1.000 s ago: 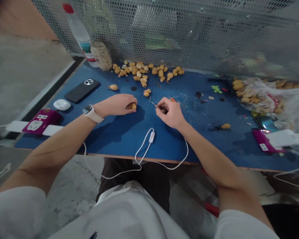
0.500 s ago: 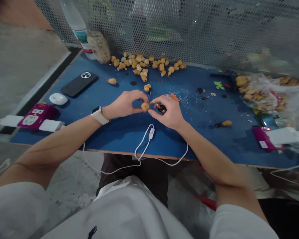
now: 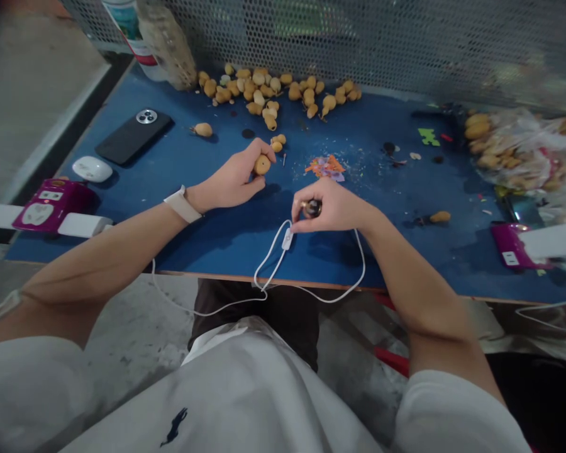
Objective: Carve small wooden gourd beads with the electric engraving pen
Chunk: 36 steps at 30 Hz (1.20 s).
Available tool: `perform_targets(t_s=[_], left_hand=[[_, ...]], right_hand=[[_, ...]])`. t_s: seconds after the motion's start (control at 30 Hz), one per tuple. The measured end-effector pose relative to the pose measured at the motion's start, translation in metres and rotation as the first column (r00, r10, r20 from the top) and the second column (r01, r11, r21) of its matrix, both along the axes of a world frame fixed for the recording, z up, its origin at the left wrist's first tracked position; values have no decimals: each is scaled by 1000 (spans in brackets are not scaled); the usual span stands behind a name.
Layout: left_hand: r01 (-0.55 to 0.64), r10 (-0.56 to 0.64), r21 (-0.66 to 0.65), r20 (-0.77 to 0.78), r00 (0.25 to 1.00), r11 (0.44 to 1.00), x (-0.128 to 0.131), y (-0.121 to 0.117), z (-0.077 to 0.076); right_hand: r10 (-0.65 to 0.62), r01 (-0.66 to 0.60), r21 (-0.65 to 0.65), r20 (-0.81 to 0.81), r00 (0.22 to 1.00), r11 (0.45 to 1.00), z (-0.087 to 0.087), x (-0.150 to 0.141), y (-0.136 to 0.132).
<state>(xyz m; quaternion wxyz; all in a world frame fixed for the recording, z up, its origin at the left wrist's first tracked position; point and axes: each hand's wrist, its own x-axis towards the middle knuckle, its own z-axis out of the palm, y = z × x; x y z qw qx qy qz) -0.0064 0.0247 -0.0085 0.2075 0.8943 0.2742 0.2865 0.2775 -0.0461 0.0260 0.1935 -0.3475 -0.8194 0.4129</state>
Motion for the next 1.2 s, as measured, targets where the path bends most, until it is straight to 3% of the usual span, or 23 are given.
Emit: perform_targets(t_s=[0.2,0.33,0.63,0.93,1.2], left_hand=[[39,-39,-1,-11,999,999,4,-2,0],[47,-46,-13,21,999,999,5,-1,-2],[134,-128,-56,97,987,989,10,3,-10],[136,-129,-95,80,988,986,7,7,-14],[160,-153,-81,86,984,984,7,8,-18]], right_hand=[[78,-69,-127,71,994,990,0,-14,-9],[26,4,-199,146,989,980,-1,-16,-7],[-30,83,-196,257,966,977,1,-16,0],[-40,61,-133,156,987,989,7,-10,-5],[-33,57,-117,198,980,992,3,-12,-8]])
